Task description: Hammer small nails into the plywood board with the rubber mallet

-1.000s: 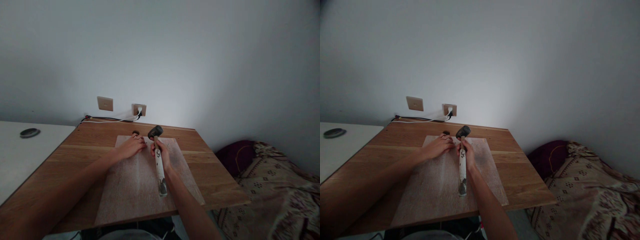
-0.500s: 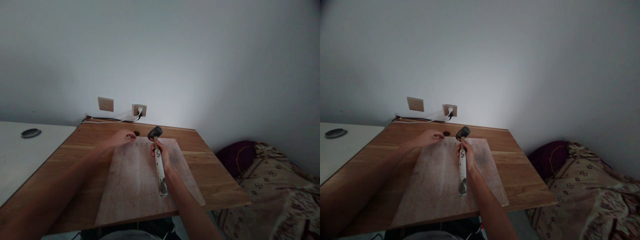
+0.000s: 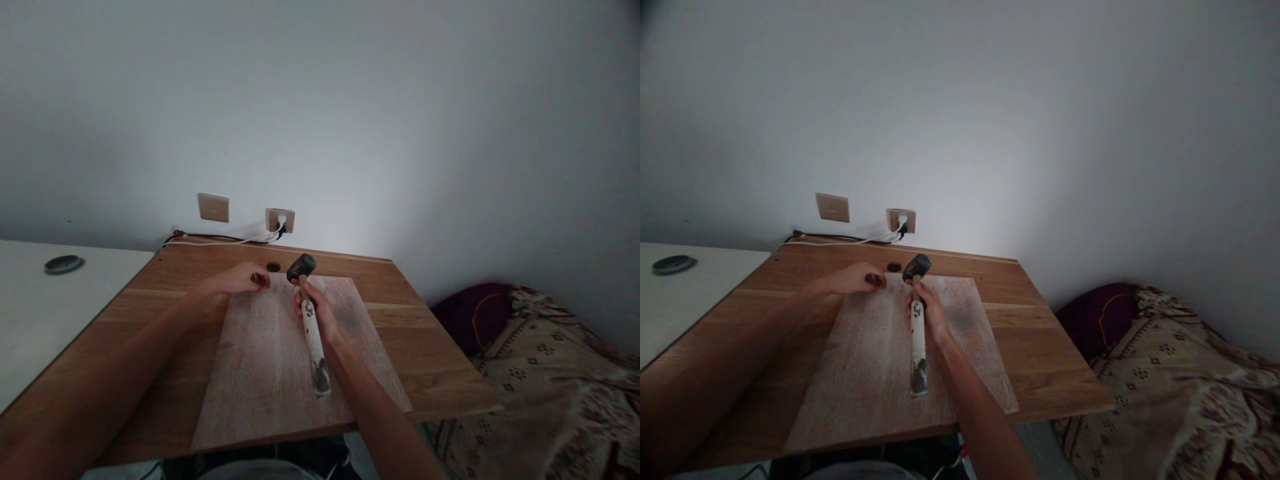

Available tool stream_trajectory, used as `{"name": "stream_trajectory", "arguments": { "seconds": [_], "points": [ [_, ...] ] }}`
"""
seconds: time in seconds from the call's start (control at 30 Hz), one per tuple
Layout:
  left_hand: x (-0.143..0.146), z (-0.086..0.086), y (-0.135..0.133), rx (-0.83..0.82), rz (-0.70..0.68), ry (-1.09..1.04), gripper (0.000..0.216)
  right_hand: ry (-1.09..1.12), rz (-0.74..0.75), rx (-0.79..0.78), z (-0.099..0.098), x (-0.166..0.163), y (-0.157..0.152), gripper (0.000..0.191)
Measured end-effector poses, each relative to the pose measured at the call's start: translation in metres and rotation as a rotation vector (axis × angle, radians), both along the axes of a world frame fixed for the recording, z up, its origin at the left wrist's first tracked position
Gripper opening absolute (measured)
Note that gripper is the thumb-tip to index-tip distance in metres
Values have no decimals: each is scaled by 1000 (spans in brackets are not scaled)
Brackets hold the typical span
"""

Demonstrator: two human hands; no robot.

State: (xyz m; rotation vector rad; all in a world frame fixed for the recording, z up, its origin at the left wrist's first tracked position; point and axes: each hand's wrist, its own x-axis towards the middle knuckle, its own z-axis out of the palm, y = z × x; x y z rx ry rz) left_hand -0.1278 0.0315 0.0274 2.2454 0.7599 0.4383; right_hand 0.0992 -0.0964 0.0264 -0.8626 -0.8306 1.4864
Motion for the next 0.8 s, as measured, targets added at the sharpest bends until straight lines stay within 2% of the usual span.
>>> {"name": "stream_trajectory", "arguments": {
  "seconds": [0.17,0.3,0.4,0.67,0.8],
  "points": [
    [-4,-9,5,-22,18,-65,28,1,170,-51,-8,-9,1,43],
    [-4,-14,6,-79,21,-69,34,-92,243,-139,-6,-17,9,40],
    [-3,-16,5,-102,27,-100,39,-107,223,-161,-2,-26,13,37],
    [2,-11,-1,-59,64,-104,41,-28,143,-62,-13,-39,4,34],
    [0,-9,1,-73,43,-73,37,-14,124,-27,-12,-39,5,37]
  ]
}}
